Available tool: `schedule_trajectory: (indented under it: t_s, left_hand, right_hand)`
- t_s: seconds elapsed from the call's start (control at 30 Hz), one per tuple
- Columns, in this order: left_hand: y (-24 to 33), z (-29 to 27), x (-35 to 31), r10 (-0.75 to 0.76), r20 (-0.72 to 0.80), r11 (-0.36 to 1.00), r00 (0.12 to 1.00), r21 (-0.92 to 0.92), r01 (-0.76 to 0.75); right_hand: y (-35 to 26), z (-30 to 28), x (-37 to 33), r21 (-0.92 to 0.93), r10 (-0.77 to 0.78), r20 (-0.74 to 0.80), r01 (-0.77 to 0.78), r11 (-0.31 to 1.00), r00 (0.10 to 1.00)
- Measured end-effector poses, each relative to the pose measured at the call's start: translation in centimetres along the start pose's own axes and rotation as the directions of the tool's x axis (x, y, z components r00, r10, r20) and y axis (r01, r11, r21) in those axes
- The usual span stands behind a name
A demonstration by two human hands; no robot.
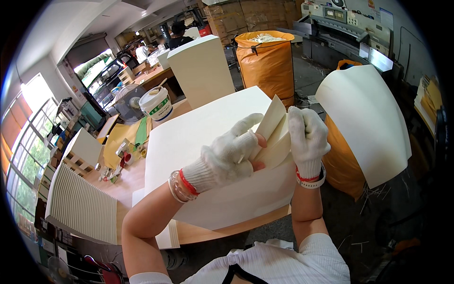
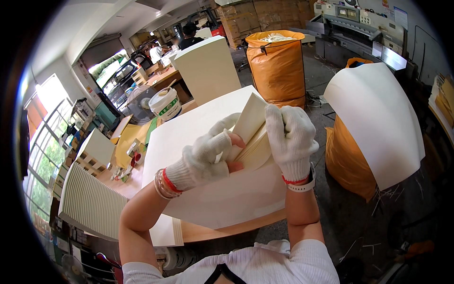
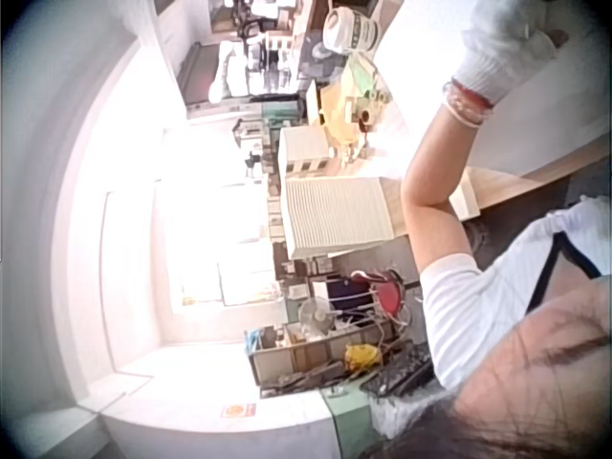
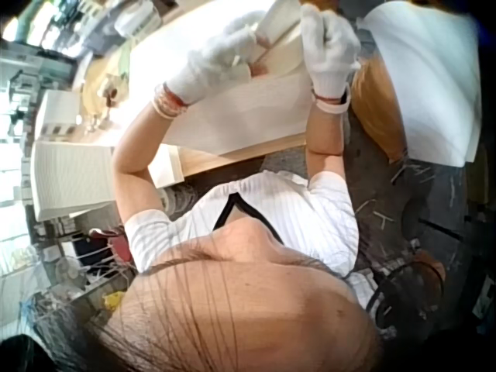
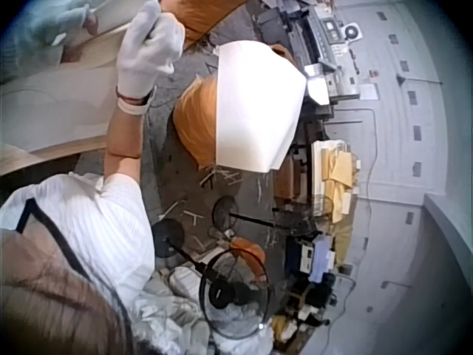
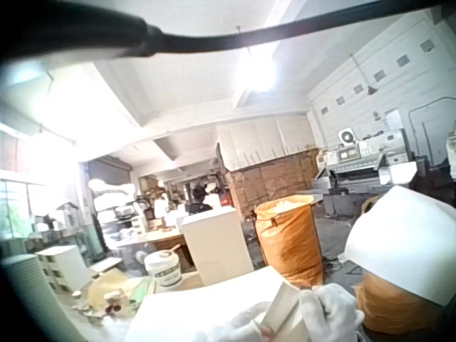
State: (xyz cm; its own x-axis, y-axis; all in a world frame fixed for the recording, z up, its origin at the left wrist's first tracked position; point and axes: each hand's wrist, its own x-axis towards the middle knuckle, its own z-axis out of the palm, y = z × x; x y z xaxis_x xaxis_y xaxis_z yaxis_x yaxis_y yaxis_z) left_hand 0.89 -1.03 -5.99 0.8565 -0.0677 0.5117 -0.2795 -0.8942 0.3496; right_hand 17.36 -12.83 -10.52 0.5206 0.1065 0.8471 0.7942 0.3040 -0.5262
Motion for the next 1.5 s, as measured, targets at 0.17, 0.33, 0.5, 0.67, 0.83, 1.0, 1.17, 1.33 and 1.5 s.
schedule_trajectory:
  t_s: [0.17,0.33,0.5,0.67,0.83,1.0,1.17,1.33,1.5]
  left_hand:
    - [-0.2,-0.1,0.0,-0.049,0.038,0.995,0.998,-0.081,0.052]
    - [0.3,-0.7,0.1,-0.097,0.157,0.993,0.983,-0.053,0.107]
    - [0.2,-0.3,0.0,-0.027,0.059,0.999,0.998,-0.016,0.028]
    - [0.4,-0.5,0.3,-0.075,0.06,0.995,0.995,-0.068,0.079]
    - [-0.1,-0.4,-0.1,-0.111,0.076,0.988,0.991,-0.1,0.119]
    - [-0.3,-0.9,-0.4,-0.045,0.0,0.999,0.999,-0.002,0.045]
    - [2.3,-0.3,-1.3,-0.131,-0.022,0.896,0.991,0.425,0.128]
    - [2.2,0.3,-1.8,0.0,0.042,0.685,0.999,0.728,-0.031]
    - [-0.5,-6.5,-1.6,-0.079,-0.186,0.625,0.979,0.756,0.195]
  right_hand:
    - [-0.3,-0.2,0.1,0.058,0.023,0.012,-0.024,0.998,1.0]
    - [0.0,-0.1,-0.1,0.021,0.041,0.014,-0.041,0.999,0.999]
    - [-0.1,0.1,-0.2,0.013,0.029,-0.017,-0.029,1.0,0.999]
    - [-0.2,-0.1,-0.1,0.035,0.034,-0.026,-0.033,0.999,0.999]
    - [0.3,-0.3,-0.5,0.031,-0.075,-0.013,0.075,0.997,0.997]
    - [-1.1,-2.2,-1.3,-0.204,-0.337,0.052,0.341,0.918,0.94]
    - [-3.8,-1.5,-3.6,-0.204,-0.211,0.501,0.352,0.914,0.839]
    - [-5.3,-1.1,-3.3,-0.207,-0.039,0.567,0.188,0.96,0.823]
    - [-7.2,3.7,-6.3,0.18,-0.545,0.569,0.553,0.813,0.616]
